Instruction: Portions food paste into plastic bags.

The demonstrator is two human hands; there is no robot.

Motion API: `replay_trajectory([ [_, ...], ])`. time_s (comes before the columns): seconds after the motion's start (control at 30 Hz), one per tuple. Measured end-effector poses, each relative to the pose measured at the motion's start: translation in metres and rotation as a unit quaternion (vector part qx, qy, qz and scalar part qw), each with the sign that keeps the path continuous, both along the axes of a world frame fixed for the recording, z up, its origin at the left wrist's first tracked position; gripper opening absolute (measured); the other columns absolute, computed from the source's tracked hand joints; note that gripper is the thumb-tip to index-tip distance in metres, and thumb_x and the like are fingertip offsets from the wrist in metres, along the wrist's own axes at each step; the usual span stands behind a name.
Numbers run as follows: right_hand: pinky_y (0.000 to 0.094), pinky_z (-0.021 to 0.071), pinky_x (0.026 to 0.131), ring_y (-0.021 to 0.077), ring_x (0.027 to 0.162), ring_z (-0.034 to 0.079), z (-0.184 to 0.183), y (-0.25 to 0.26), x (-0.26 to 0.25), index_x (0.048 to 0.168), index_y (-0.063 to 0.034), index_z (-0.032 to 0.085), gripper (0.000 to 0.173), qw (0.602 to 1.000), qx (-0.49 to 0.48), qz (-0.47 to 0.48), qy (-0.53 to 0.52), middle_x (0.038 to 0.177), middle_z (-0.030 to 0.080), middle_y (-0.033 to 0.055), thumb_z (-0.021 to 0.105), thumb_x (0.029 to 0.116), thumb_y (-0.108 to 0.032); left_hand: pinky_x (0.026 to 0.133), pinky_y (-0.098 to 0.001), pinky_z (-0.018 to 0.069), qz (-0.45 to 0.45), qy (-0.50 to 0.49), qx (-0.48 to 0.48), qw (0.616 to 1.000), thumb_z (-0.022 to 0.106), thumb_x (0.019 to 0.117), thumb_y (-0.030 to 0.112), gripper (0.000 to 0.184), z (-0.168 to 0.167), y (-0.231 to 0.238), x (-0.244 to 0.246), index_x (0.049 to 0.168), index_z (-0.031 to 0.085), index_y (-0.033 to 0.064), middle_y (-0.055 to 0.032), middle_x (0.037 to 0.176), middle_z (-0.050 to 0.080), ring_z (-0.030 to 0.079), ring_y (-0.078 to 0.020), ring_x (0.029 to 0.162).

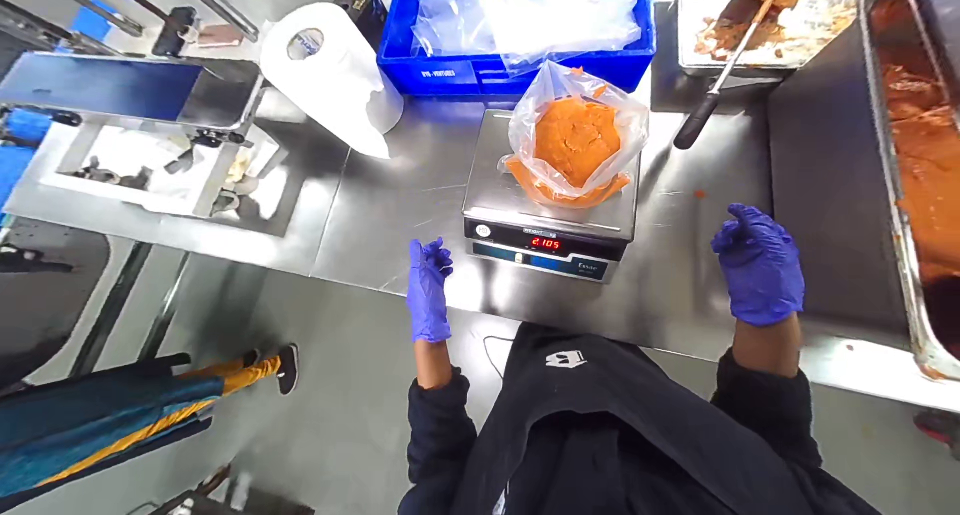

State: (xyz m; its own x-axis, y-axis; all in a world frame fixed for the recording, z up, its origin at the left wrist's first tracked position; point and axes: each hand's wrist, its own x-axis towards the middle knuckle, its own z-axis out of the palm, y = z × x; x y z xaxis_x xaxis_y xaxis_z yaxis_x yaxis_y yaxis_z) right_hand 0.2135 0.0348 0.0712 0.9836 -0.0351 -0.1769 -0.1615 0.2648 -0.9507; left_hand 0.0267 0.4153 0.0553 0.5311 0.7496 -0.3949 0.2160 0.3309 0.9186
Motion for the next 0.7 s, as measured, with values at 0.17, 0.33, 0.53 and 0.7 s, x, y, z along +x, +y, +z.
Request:
replay_trajectory([
  [0.17,0.0168,0.0536,0.059,0.0009,0.058,0.060,0.016,0.015,-0.006,0.098,-0.0121,0.066,0.022,0.999,-0.038,0.005,-0.008,0.068,0.066,-0.0102,0.046,0.1059,-0.011,0.069,-0.0216,0.0543,-0.048,-0.037,0.019,0.998,0.015,0.1123,0.040,0.058,-0.005,-0.010,0.018,0.112,0.062,0.0062,0.0058,0.078,0.065,0.063,-0.0039,0.071],
  [0.33,0.0195,0.0522,0.061,0.0029,0.064,0.060,0.023,0.026,0.039,0.107,-0.0053,0.067,0.016,0.993,-0.114,0.029,0.004,0.077,0.066,-0.0057,0.053,0.1039,-0.013,0.068,-0.0210,0.0553,-0.045,-0.082,0.026,0.995,0.017,0.1125,0.039,0.057,-0.011,-0.014,0.024,0.107,0.064,0.0088,0.0079,0.075,0.066,0.063,-0.0032,0.068],
  [0.53,0.0227,0.0526,0.065,0.0059,0.070,0.061,0.015,0.049,0.091,0.111,0.0001,0.066,0.019,0.995,-0.084,-0.055,0.013,0.083,0.065,-0.0001,0.055,0.1049,-0.014,0.070,-0.0206,0.0559,0.014,-0.063,0.057,0.996,0.017,0.1118,0.040,0.053,-0.009,-0.020,-0.001,0.107,0.062,0.0126,0.0118,0.075,0.065,0.064,-0.0013,0.069],
  [0.7,0.0252,0.0518,0.066,0.0078,0.071,0.060,-0.022,0.065,0.087,0.111,0.0036,0.065,0.024,0.993,-0.081,-0.026,0.083,0.085,0.065,0.0041,0.054,0.1060,-0.018,0.068,-0.0221,0.0545,0.044,-0.006,0.042,0.998,0.009,0.1108,0.042,0.058,-0.021,-0.014,-0.022,0.114,0.058,0.0115,0.0127,0.076,0.064,0.064,-0.0014,0.069],
])
